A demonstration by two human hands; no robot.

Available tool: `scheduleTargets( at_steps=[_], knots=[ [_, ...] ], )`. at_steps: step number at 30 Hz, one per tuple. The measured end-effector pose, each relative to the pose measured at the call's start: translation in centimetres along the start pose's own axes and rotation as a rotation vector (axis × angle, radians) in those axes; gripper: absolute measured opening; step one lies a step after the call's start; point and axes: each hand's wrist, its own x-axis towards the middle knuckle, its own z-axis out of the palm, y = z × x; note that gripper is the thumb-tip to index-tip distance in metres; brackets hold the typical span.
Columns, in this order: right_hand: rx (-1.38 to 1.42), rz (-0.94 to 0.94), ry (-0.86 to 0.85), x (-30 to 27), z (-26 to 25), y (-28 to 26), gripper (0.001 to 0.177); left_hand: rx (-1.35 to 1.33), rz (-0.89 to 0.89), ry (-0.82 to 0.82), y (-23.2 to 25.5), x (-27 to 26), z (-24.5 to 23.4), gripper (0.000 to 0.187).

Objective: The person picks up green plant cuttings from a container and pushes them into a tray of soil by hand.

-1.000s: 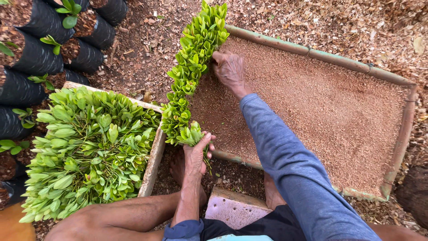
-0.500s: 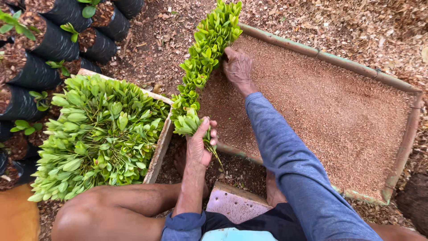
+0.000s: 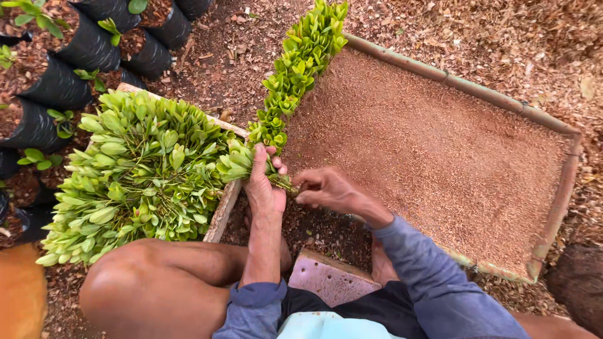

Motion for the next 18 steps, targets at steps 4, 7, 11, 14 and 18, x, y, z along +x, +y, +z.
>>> scheduleTargets(
  at_steps=[4, 7, 11, 14, 18],
  knots=[
    [-0.118, 0.033, 0.019, -0.1, -2.8, 0.4, 0.035, -0.039, -0.019, 0.018, 0.3, -0.1, -0.7, 0.019],
    [-0.198, 0.108, 0.069, -0.7, -4.9, -0.1, 0.03, -0.016, 0.03, 0.06, 1.2, 1.4, -2.4, 0.019],
    [-0.167, -0.033, 0.282, 1.0, -8.9, 2.9, 0.02, 0.017, 0.003, 0.061, 0.8, 2.8, -4.0, 0.02],
    [-0.229, -0.231, 0.472, 3.5, -12.7, 5.2, 0.015, 0.083, -0.017, 0.033, -0.3, 1.9, -3.6, 0.016],
    [-0.299, -0.419, 0.644, 7.9, -15.5, 5.9, 0.009, 0.113, -0.113, 0.034, -2.1, 1.7, -3.2, 0.014]
  ],
)
